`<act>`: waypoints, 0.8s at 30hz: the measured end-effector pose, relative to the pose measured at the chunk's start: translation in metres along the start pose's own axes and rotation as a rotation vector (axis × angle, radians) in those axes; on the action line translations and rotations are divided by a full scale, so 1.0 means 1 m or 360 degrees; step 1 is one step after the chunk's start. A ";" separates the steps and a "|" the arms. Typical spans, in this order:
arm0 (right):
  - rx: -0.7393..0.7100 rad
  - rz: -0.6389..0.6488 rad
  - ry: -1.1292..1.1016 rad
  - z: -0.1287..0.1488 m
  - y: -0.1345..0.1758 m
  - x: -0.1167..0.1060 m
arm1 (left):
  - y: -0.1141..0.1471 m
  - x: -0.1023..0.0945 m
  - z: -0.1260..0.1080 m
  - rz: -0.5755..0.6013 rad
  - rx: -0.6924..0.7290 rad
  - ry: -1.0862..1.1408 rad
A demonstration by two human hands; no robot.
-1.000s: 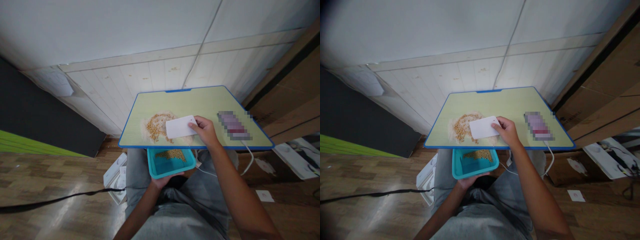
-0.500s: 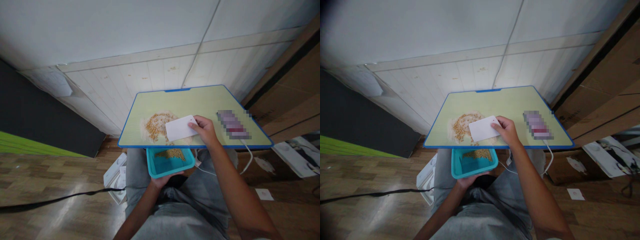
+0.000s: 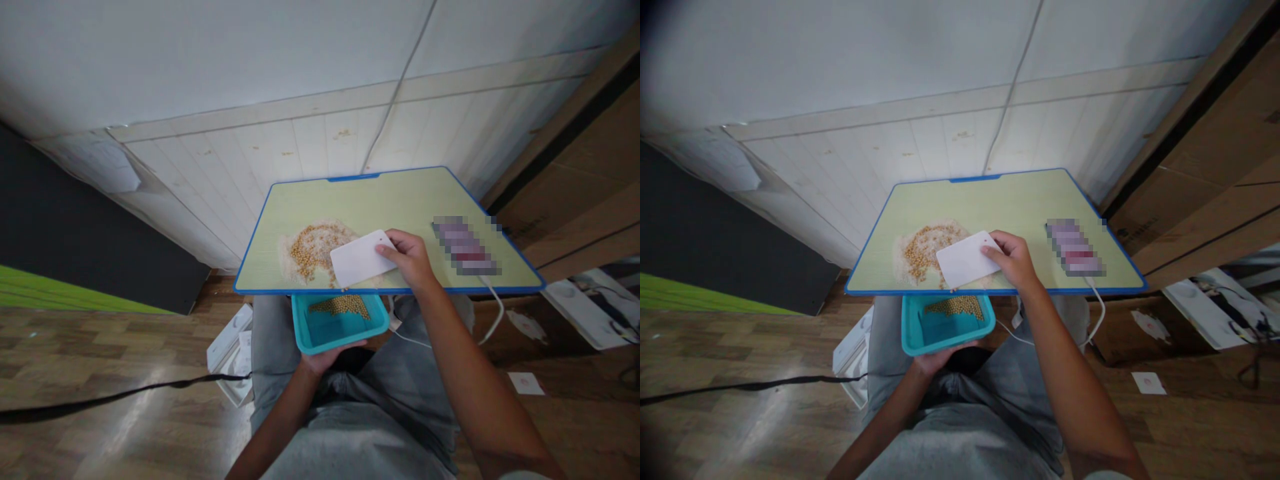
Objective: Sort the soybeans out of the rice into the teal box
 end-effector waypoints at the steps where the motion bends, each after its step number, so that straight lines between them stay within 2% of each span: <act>1: 0.0005 0.0004 0.0000 -0.001 0.000 0.000 | 0.000 0.001 0.000 0.0025 0.0004 0.0019; 8: -0.0041 -0.0043 0.0029 -0.002 -0.002 -0.006 | -0.006 -0.012 0.004 0.0108 -0.0014 0.0095; 13: -0.0047 0.0056 0.0001 -0.009 0.001 0.004 | -0.011 -0.016 0.009 0.0257 -0.0077 0.0222; 18: -0.0056 0.0135 0.0007 -0.013 0.003 0.010 | -0.013 -0.018 0.010 0.0269 -0.0096 0.0235; 24: -0.0048 0.0199 0.0033 -0.011 0.005 0.013 | -0.009 -0.012 0.007 0.0221 -0.0050 0.0161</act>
Point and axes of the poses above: each hand's wrist, its own y-axis away from the middle knuckle, its own x-axis out of the palm, z = x × y, the point moved 8 cm from there along -y, towards the middle knuckle, and after that the axes turned 12 degrees about -z, right-handed, at the moved point
